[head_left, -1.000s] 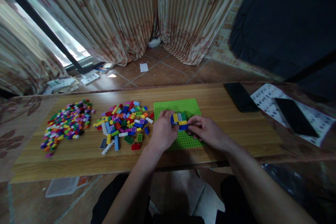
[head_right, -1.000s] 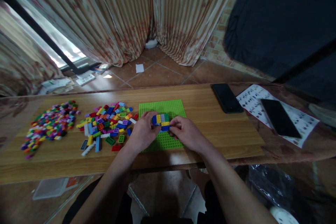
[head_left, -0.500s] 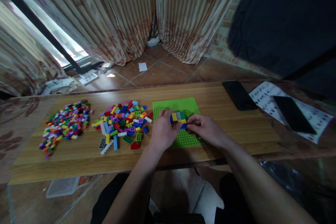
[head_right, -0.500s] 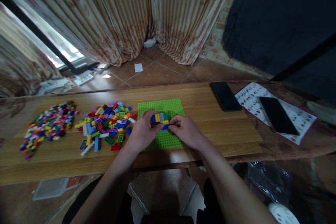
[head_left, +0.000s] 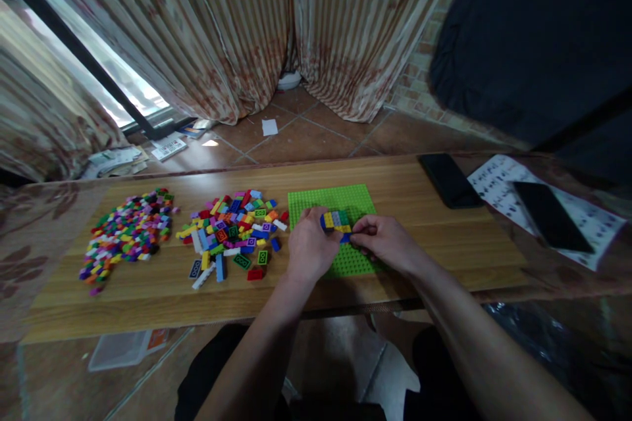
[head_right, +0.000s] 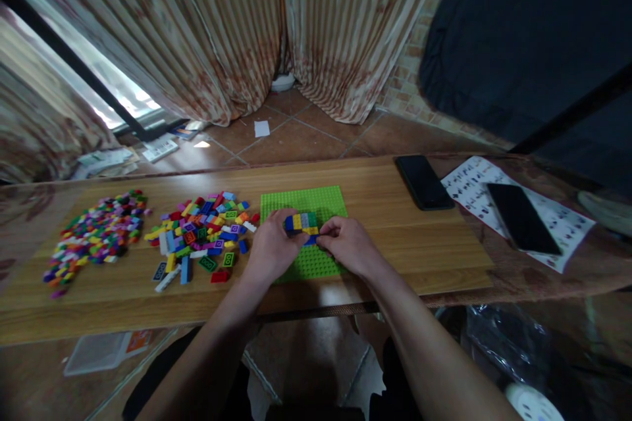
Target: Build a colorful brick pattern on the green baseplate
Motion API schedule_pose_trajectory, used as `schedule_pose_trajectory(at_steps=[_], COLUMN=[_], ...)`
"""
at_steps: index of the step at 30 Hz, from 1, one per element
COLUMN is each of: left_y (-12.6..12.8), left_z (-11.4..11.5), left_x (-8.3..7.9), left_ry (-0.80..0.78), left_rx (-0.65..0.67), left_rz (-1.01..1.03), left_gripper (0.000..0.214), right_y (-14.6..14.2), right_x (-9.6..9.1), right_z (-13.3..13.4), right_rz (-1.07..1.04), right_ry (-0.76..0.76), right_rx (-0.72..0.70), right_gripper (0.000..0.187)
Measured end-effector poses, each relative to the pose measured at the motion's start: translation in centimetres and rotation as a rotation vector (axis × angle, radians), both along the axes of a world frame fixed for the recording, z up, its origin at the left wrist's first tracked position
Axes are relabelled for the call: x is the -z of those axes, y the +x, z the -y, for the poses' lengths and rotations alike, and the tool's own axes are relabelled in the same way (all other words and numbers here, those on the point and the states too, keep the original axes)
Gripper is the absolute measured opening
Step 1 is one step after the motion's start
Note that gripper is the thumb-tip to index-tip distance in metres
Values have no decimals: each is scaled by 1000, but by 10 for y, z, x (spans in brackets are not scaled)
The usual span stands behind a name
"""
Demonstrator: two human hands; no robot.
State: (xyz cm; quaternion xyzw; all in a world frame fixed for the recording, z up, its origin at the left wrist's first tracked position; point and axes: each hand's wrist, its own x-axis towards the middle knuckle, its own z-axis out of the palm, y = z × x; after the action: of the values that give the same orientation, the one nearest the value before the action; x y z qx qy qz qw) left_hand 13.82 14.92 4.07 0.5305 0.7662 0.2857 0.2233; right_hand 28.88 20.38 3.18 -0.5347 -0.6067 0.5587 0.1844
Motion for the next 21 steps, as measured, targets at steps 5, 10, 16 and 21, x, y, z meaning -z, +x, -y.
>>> schedule_pose_trajectory(at_steps=[5,10,16,21], left_y=[1,-10,-38,-52], left_z=[1,3,2,2], left_x=[3,5,0,-7], left_ry=[16,47,120,188], left_rx=[-14,60,-26,-115], left_rz=[18,96,175,225], left_gripper=[43,40,35,31], right_y=[1,11,14,7], right_x=[1,1,2,-3], right_z=[0,-6,-12,0], right_rz=[6,-80,-79,58], right_ry=[-11,-69,322,607], right_rx=[1,-67,95,-142], right_gripper=[12,23,27,50])
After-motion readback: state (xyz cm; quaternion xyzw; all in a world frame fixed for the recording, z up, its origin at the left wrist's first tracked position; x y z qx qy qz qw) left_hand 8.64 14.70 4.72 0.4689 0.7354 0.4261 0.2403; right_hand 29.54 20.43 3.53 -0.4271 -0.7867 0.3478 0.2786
